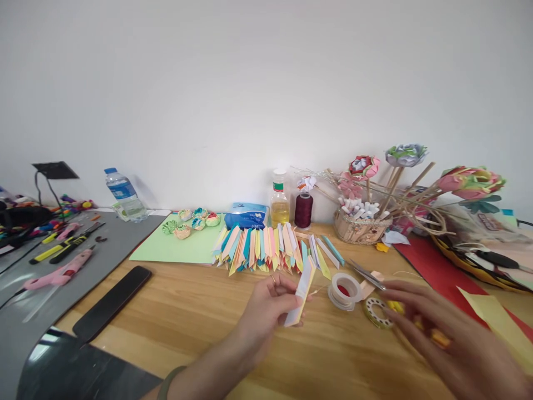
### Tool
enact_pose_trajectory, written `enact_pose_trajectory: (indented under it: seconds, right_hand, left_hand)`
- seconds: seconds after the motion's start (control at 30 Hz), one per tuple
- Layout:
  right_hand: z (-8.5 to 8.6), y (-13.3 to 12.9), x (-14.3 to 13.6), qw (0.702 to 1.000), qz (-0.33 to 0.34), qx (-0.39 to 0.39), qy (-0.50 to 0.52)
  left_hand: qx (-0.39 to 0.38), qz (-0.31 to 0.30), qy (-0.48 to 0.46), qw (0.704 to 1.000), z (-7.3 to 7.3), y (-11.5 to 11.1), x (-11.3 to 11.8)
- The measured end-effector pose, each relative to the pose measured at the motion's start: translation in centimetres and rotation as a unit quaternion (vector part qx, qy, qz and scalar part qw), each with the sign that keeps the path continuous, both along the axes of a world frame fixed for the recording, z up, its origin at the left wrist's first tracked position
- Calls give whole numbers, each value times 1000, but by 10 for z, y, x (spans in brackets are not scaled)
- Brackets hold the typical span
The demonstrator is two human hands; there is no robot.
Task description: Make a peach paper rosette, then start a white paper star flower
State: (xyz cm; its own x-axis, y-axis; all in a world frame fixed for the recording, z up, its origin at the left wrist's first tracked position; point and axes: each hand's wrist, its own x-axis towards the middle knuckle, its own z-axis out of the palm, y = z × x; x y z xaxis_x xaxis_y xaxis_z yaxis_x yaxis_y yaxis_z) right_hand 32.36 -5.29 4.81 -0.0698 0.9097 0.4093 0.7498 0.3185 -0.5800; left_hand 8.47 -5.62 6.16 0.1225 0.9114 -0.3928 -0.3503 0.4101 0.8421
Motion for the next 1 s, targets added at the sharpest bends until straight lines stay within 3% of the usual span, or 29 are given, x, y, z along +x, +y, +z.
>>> enact_pose_trajectory:
  seconds: [0.03, 0.1, 0.2, 0.33, 0.5, 0.9, 0.97, 1.0]
  right_hand:
    - [8, -4, -19, 993, 73, -77, 59]
    - [17, -8, -54, 947, 174, -220, 158]
    - [17, -1, -84, 906, 215, -277, 239]
    - [7, 11, -89, 933, 201, -268, 134]
    - [2, 8, -83, 949, 214, -233, -2]
    - [0, -2, -72, 970, 191, -135, -70]
    - [-3, -2, -62, 972, 181, -125, -75]
    - [-5, -2, -55, 976, 166, -117, -79]
  left_hand:
    - [1, -2, 10, 1000, 1, -1, 2]
    - [10, -1, 30, 1000, 3, -3, 5]
    - [28, 4, 49, 998, 1, -2, 4]
    - [31, -7, 55, 998, -8, 1, -1]
    - [12, -13, 47, 999, -17, 2, -6]
    - [8, 60, -20, 998, -25, 7, -4]
    - [20, 87, -22, 996, -23, 11, -12]
    - [43, 129, -13, 991, -21, 13, -17]
